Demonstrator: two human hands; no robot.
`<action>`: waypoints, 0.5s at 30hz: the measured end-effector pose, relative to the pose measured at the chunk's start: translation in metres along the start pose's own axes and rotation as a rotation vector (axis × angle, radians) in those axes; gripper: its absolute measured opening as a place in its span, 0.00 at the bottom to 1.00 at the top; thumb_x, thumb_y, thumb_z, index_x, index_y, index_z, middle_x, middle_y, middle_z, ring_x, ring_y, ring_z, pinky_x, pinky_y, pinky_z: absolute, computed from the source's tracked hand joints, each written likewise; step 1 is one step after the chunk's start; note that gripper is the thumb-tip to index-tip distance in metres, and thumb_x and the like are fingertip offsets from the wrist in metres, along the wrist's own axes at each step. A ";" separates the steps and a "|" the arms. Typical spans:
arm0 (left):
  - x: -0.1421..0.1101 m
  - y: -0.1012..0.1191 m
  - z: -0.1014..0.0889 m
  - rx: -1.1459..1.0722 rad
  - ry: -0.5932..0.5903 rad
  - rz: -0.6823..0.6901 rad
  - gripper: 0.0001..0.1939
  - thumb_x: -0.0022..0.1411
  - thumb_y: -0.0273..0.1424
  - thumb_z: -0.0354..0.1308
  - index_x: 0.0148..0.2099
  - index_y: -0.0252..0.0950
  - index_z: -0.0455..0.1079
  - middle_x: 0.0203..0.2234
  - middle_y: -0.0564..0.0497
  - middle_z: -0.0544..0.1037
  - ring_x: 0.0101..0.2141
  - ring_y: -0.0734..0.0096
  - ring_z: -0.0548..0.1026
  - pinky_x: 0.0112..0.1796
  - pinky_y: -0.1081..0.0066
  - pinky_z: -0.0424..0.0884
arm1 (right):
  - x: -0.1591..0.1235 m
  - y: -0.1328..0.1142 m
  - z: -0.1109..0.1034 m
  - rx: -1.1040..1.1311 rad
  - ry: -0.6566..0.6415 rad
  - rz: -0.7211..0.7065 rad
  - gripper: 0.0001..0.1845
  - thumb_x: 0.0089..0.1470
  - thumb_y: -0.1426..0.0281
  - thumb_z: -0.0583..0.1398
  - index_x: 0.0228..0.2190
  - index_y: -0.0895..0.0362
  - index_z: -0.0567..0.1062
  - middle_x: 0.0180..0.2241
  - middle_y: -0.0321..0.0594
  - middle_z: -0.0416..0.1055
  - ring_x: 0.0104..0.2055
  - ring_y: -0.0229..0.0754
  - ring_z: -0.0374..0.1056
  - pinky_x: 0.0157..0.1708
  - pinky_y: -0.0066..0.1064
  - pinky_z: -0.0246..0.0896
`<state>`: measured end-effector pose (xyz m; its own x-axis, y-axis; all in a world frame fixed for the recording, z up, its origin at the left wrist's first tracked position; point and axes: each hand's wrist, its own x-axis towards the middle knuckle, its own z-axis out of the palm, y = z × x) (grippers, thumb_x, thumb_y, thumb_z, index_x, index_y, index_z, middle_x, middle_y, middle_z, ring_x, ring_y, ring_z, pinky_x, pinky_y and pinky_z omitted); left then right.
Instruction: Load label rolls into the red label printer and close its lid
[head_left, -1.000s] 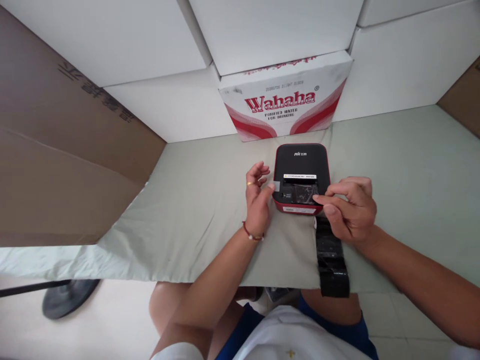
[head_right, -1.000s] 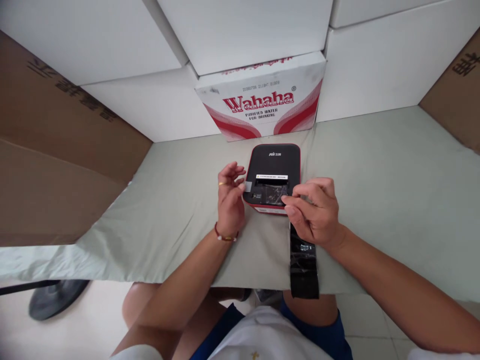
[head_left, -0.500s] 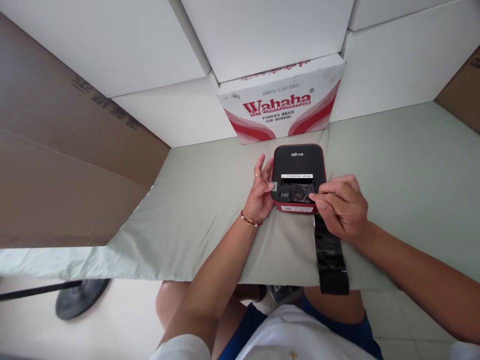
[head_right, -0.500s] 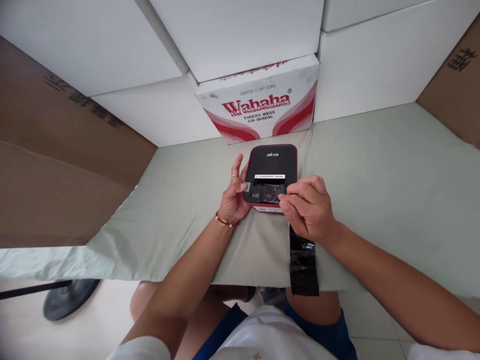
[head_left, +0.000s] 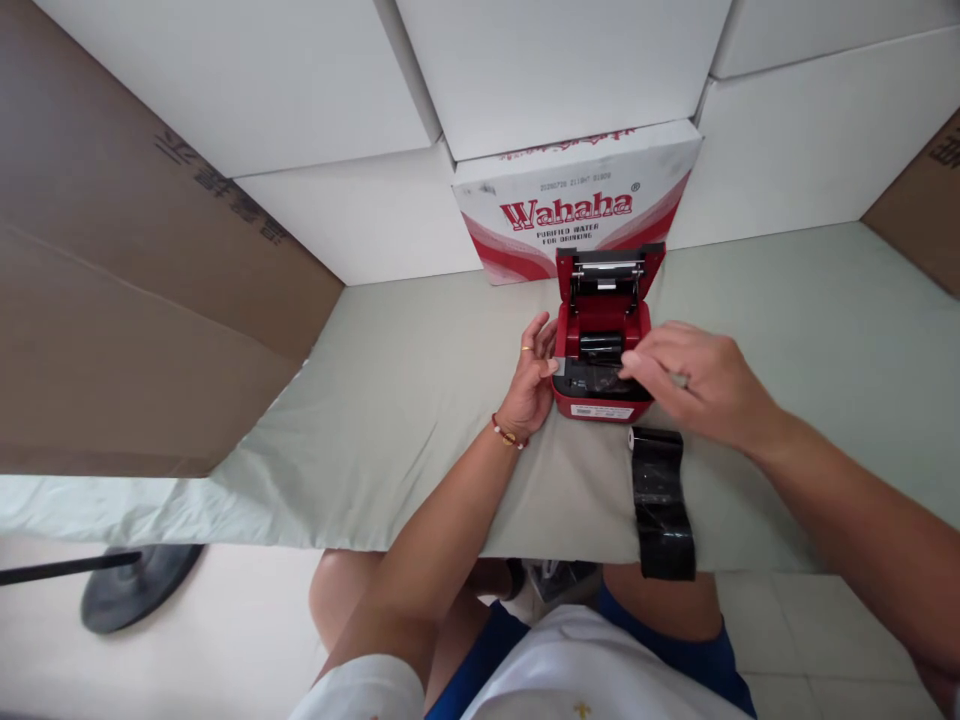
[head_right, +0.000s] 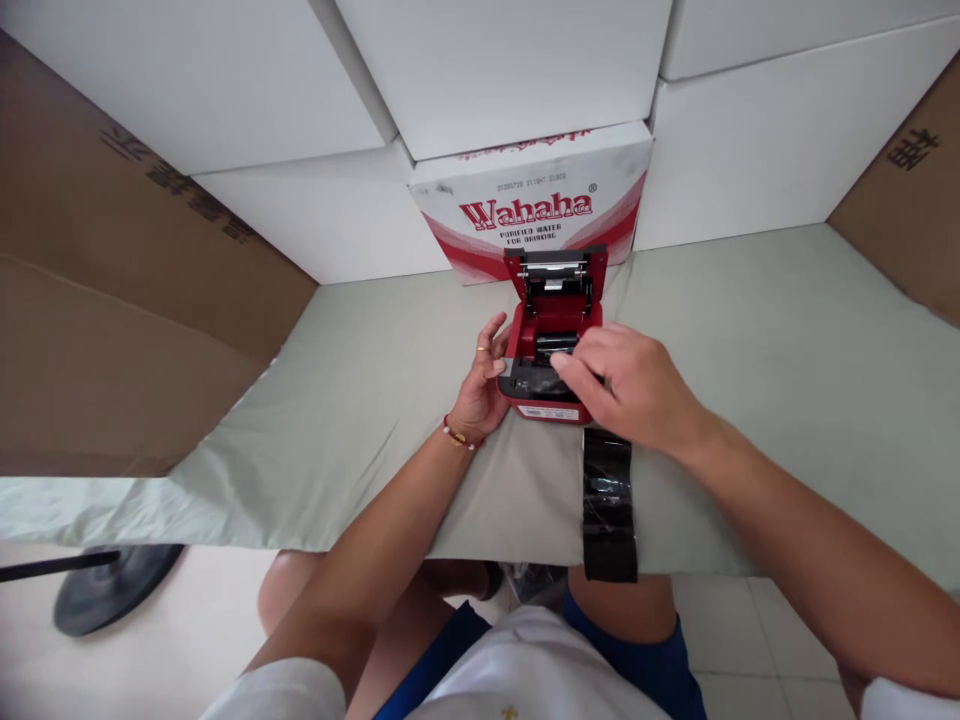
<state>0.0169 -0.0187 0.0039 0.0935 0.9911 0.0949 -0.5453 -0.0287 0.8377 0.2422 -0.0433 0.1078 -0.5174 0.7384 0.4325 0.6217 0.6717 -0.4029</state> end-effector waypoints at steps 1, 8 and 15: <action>0.000 0.000 0.002 -0.016 0.016 -0.002 0.40 0.51 0.43 0.75 0.65 0.49 0.67 0.67 0.47 0.71 0.71 0.52 0.64 0.68 0.54 0.63 | 0.012 -0.002 -0.005 -0.054 -0.102 0.066 0.24 0.73 0.61 0.52 0.30 0.53 0.81 0.33 0.42 0.79 0.34 0.44 0.72 0.37 0.38 0.64; 0.007 0.002 0.005 -0.105 0.290 -0.043 0.16 0.54 0.32 0.70 0.44 0.39 0.72 0.42 0.50 0.80 0.49 0.67 0.79 0.56 0.65 0.72 | 0.083 -0.005 0.008 -0.510 -0.582 0.280 0.13 0.60 0.72 0.60 0.40 0.54 0.86 0.34 0.52 0.82 0.35 0.53 0.76 0.31 0.39 0.62; 0.003 -0.001 0.007 -0.043 0.339 -0.035 0.16 0.45 0.17 0.59 0.22 0.37 0.54 0.18 0.60 0.60 0.19 0.83 0.56 0.23 0.77 0.50 | 0.101 0.008 0.035 -0.459 -0.588 0.293 0.13 0.57 0.66 0.65 0.40 0.57 0.87 0.37 0.59 0.83 0.41 0.60 0.79 0.40 0.45 0.69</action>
<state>0.0234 -0.0162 0.0069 -0.1657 0.9784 -0.1239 -0.5821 0.0043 0.8131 0.1739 0.0387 0.1203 -0.4407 0.8780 -0.1868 0.8942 0.4475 -0.0065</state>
